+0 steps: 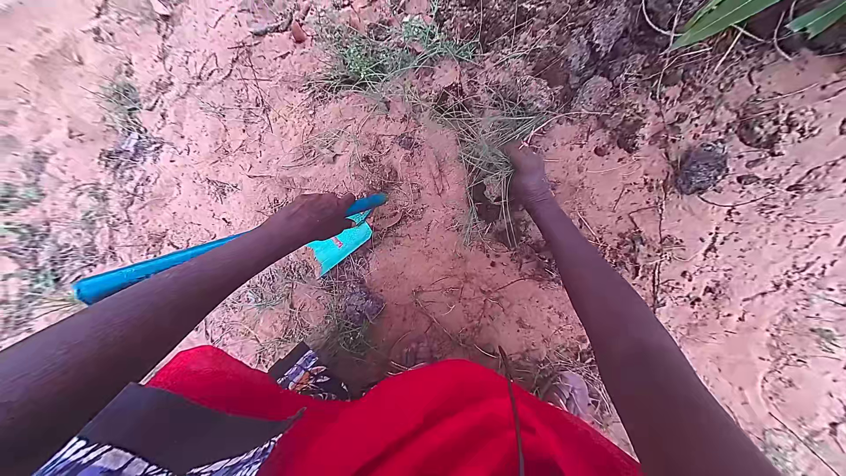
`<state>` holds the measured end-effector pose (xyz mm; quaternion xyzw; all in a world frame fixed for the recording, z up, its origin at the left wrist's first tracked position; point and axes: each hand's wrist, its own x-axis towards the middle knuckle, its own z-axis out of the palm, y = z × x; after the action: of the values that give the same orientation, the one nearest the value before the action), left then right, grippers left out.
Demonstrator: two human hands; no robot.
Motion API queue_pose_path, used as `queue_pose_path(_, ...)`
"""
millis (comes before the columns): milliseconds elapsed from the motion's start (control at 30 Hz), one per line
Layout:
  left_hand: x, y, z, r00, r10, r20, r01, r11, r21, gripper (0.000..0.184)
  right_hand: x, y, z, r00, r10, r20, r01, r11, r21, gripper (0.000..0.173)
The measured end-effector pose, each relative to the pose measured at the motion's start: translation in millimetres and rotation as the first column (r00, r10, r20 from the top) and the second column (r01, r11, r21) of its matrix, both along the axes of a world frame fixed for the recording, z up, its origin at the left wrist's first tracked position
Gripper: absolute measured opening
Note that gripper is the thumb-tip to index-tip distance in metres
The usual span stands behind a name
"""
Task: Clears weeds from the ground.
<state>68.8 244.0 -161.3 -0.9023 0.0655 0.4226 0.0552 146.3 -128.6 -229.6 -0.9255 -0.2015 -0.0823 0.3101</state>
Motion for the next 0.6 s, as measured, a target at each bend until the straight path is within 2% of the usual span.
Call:
queue_pose_path(33, 0, 0, 0, 1.0, 0.003, 0.0, -0.003, 1.0, 0.0, 0.038, 5, 1, -1, 0.997, -0.075, -0.031, 0.078, 0.99, 0.12, 0.022)
queue_pose_path(67, 1, -1, -1, 1.0, 0.005, 0.003, -0.005, 1.0, -0.004, 0.038, 11, 2, -4, 0.982, -0.159, -0.099, 0.181, 0.939, 0.294, 0.021)
queue_pose_path(100, 1, -1, -1, 1.0, 0.011, 0.006, -0.011, 1.0, -0.005, 0.038, 20, 4, -8, 0.958, -0.186, -0.218, 0.275, 0.809, 0.519, 0.02)
queue_pose_path(133, 1, 0, -2, 1.0, 0.014, 0.007, -0.014, 1.0, -0.002, 0.039, 27, 7, -7, 0.927, -0.151, -0.343, 0.36, 0.611, 0.705, 0.019)
queue_pose_path(167, 1, -1, -2, 1.0, 0.014, 0.0, -0.014, 1.0, 0.002, 0.04, 32, 11, -4, 0.893, -0.13, -0.431, 0.444, 0.416, 0.794, 0.023)
queue_pose_path(200, 0, -2, -1, 1.0, 0.013, -0.004, -0.013, 1.0, 0.007, 0.04, 34, 15, -1, 0.838, -0.135, -0.528, 0.545, 0.246, 0.801, 0.027)
queue_pose_path(233, 0, -4, 0, 1.0, 0.017, -0.008, -0.017, 1.0, 0.01, 0.04, 34, 18, 4, 0.773, -0.148, -0.617, 0.633, 0.13, 0.763, 0.028)
queue_pose_path(300, 0, -5, 3, 0.999, 0.031, -0.009, -0.031, 1.0, 0.003, 0.041, 27, 25, 13, 0.672, -0.221, -0.707, 0.727, 0.016, 0.686, 0.026)
queue_pose_path(400, 1, -3, 4, 0.999, 0.039, -0.004, -0.039, 0.999, 0.003, 0.042, -7, 23, 19, 0.639, -0.375, -0.672, 0.724, -0.004, 0.69, 0.024)
queue_pose_path(467, -2, -1, 1, 0.999, 0.033, 0.007, -0.033, 0.999, -0.014, 0.042, -49, 9, 26, 0.601, -0.495, -0.628, 0.741, 0.05, 0.67, 0.017)
queue_pose_path(533, -2, -2, -2, 0.999, 0.03, 0.019, -0.03, 0.999, -0.026, 0.041, -91, -14, 29, 0.521, -0.624, -0.582, 0.803, 0.126, 0.583, 0.015)
queue_pose_path(600, -6, -6, 3, 0.999, 0.016, 0.036, -0.016, 1.0, 0.015, 0.043, -122, -42, 27, 0.469, -0.732, -0.494, 0.829, 0.171, 0.533, 0.015)
